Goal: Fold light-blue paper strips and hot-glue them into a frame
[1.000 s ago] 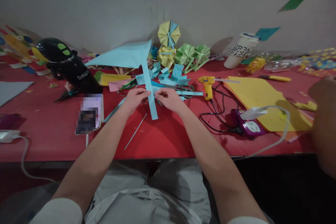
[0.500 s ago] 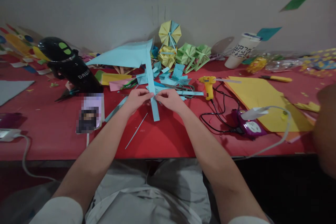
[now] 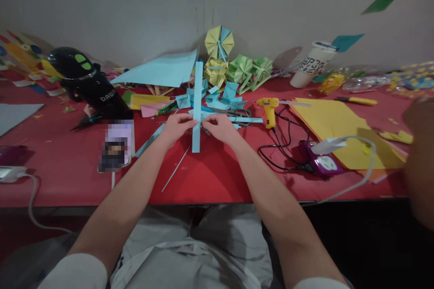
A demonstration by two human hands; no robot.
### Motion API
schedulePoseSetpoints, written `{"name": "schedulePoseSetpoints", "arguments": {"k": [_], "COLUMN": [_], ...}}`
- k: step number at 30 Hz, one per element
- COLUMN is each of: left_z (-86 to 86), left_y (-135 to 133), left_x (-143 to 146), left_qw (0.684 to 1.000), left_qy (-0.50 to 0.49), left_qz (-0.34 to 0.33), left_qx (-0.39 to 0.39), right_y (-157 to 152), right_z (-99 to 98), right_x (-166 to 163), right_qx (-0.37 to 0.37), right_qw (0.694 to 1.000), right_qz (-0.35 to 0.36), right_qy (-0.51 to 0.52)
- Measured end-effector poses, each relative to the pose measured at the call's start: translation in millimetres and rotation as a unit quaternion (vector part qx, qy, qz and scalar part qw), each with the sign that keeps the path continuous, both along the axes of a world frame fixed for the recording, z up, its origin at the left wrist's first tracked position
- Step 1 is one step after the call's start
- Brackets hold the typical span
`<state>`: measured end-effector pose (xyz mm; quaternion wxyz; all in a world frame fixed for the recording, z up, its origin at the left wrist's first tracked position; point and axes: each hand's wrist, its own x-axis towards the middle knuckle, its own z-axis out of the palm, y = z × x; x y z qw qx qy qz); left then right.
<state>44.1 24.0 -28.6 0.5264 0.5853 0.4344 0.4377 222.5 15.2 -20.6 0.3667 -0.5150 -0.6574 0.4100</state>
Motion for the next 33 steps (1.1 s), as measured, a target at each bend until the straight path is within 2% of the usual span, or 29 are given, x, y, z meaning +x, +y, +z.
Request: {"name": "schedulePoseSetpoints", "arguments": {"k": [7, 11, 18, 25, 33], "left_z": [-3.9, -3.4, -1.4, 0.6, -1.8], "left_y": [3.6, 1.9, -2.1, -3.7, -3.7], "left_x": [-1.8, -1.4, 2.4, 1.5, 1.8], "left_qw": [0.997, 0.999, 0.996, 0.995, 0.998], "left_qy": [0.036, 0.022, -0.005, 0.01, 0.032], "left_qz": [0.04, 0.004, -0.071, -0.084, -0.035], "left_qx": [0.054, 0.049, 0.045, 0.06, 0.051], "right_y": [0.6, -0.8, 2.8, 3.6, 3.6], "right_z": [-3.4, -3.0, -6.2, -6.6, -4.1], "right_x": [-1.2, -1.1, 0.9, 1.7, 1.3], "right_qx": [0.048, 0.083, 0.082, 0.081, 0.068], "right_qw": [0.998, 0.996, 0.995, 0.994, 0.994], "right_qz": [-0.012, -0.013, -0.046, -0.055, -0.059], "right_qy": [0.042, 0.039, 0.043, 0.051, 0.054]}}
